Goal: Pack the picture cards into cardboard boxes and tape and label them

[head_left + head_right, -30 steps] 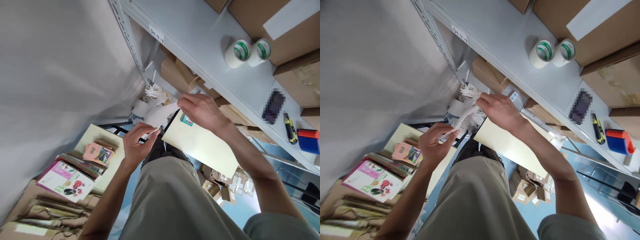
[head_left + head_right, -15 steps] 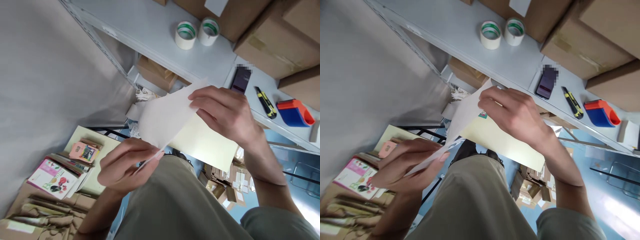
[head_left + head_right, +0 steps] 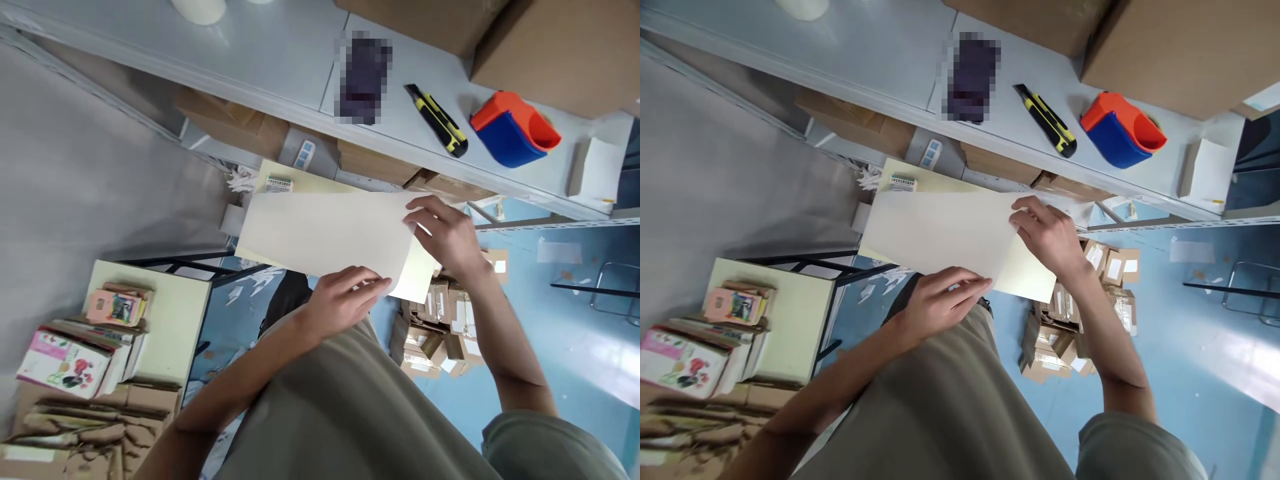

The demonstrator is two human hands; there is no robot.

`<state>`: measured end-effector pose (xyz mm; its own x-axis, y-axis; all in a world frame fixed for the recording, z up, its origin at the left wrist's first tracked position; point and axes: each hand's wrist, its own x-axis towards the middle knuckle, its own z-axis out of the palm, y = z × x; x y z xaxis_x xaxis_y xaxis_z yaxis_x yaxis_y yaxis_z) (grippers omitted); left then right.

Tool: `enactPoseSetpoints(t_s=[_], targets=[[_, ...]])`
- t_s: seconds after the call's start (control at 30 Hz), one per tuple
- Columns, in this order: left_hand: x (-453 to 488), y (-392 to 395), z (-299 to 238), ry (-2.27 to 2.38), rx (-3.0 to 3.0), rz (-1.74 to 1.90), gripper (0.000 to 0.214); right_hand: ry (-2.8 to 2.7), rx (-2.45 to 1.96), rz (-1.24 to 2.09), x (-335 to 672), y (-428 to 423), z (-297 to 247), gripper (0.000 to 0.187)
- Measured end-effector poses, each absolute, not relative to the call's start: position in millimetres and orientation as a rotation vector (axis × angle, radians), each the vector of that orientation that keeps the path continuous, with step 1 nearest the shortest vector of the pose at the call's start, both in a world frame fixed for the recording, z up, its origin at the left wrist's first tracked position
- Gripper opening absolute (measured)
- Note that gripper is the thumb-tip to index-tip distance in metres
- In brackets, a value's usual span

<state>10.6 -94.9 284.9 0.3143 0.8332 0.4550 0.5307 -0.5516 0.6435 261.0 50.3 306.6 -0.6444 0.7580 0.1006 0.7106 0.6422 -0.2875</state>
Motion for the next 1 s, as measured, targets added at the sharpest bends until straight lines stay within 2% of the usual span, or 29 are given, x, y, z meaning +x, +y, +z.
enactPoseSetpoints(t_s=[0.27,0.43,0.5,0.6,0.7,0.83,1.0], targets=[[49.3,-95.9,180.9,1.145,2.075,0.470,0.031,-2.663,-1.672,0.437,330.5,27.5,168.7,0.036],[-7.0,-70.4,100.9,1.523,1.912,0.102,0.041,-2.646,-1.870,0.478,348.6,15.9,92.4,0.038],[-40.6,-62.7,69.4,1.751,1.792,-0.038,0.058,-2.630,-1.935,0.487,349.6,12.3,69.3,0.039],[-85.5,-64.2,32.1,1.986,1.575,-0.234,0.085,-2.612,-2.029,0.512,347.6,7.7,45.0,0.042],[-113.2,-77.9,10.1,2.024,1.470,-0.301,0.099,-2.641,-2.079,0.565,344.1,2.4,30.6,0.045],[-122.8,-95.8,-2.7,1.933,1.530,-0.253,0.092,-2.652,-2.095,0.558,331.5,-8.6,21.5,0.054],[-115.4,-102.6,-8.5,1.903,1.561,-0.237,0.092,-2.550,-2.003,0.671,278.3,-25.0,18.6,0.048]])
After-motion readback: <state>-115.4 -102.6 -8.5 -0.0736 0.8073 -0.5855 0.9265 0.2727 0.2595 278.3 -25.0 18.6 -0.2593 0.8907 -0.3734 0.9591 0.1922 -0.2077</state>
